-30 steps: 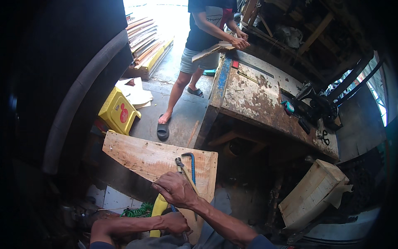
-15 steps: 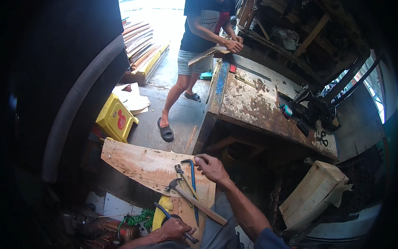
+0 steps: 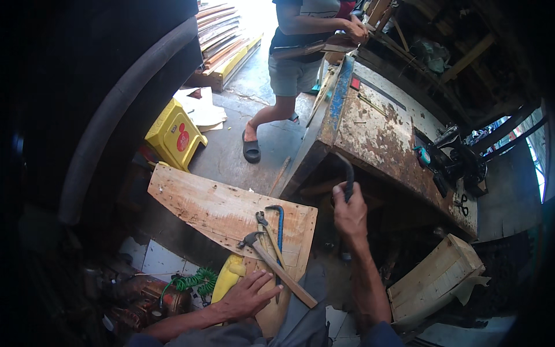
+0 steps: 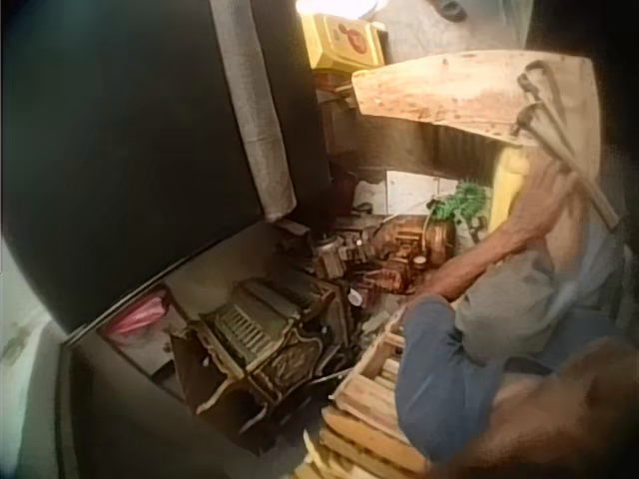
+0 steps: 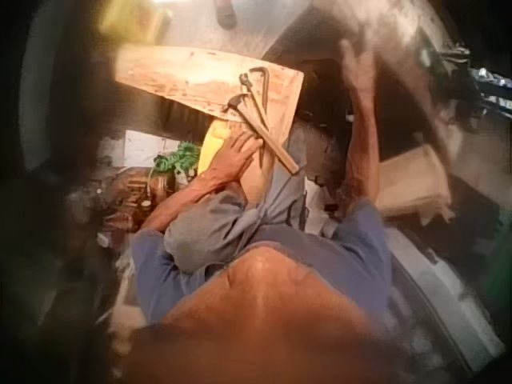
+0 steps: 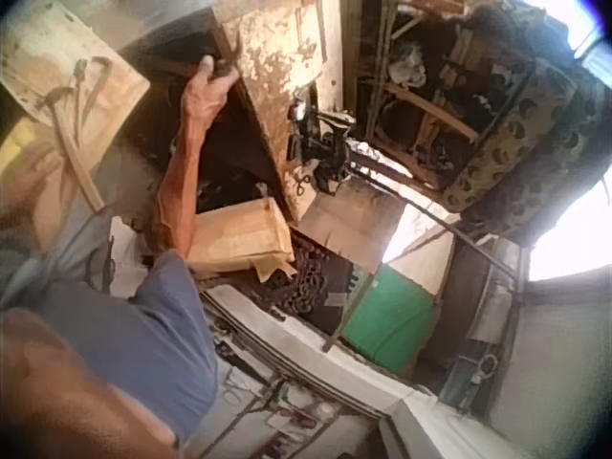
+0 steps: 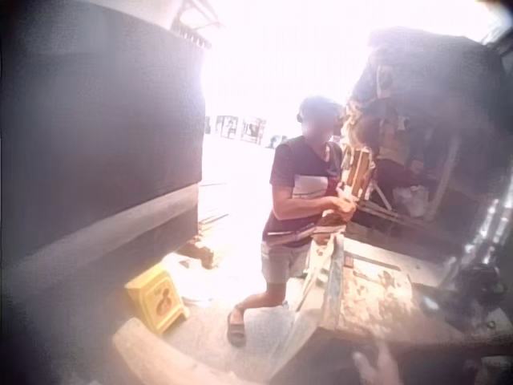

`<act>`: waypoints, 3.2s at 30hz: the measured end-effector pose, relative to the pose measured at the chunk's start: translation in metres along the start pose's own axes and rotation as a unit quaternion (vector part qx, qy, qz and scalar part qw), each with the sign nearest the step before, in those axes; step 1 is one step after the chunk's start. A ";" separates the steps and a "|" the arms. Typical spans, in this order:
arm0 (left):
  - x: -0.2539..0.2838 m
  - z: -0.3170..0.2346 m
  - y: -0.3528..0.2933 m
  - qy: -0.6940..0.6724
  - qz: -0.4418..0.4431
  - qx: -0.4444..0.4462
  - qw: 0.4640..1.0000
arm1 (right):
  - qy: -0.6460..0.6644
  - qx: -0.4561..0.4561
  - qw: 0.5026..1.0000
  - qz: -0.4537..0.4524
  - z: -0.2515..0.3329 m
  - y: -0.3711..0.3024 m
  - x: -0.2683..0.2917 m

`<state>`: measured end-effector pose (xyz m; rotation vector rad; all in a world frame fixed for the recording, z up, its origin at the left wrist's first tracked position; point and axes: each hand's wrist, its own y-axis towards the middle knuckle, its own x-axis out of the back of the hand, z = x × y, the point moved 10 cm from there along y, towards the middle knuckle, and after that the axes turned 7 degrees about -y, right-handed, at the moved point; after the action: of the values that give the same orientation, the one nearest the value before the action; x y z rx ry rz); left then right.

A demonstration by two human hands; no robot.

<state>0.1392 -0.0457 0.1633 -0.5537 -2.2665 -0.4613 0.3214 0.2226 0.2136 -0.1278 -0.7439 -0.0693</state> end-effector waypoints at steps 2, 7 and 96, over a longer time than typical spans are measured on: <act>-0.004 0.037 -0.016 -0.035 -0.015 0.142 0.989 | -0.149 0.120 0.978 -0.086 0.019 0.082 0.052; -0.005 0.082 -0.066 -0.057 -0.068 0.297 0.951 | -0.450 0.226 0.856 -0.121 0.018 0.246 0.090; -0.216 -0.156 -0.487 0.016 -0.501 0.827 0.256 | -0.201 0.112 0.951 0.208 -0.426 0.085 -0.165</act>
<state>0.1144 -0.5840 0.0306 1.9550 -1.3355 1.3857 0.4949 0.2502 -0.2166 -0.0801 -1.1105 0.4560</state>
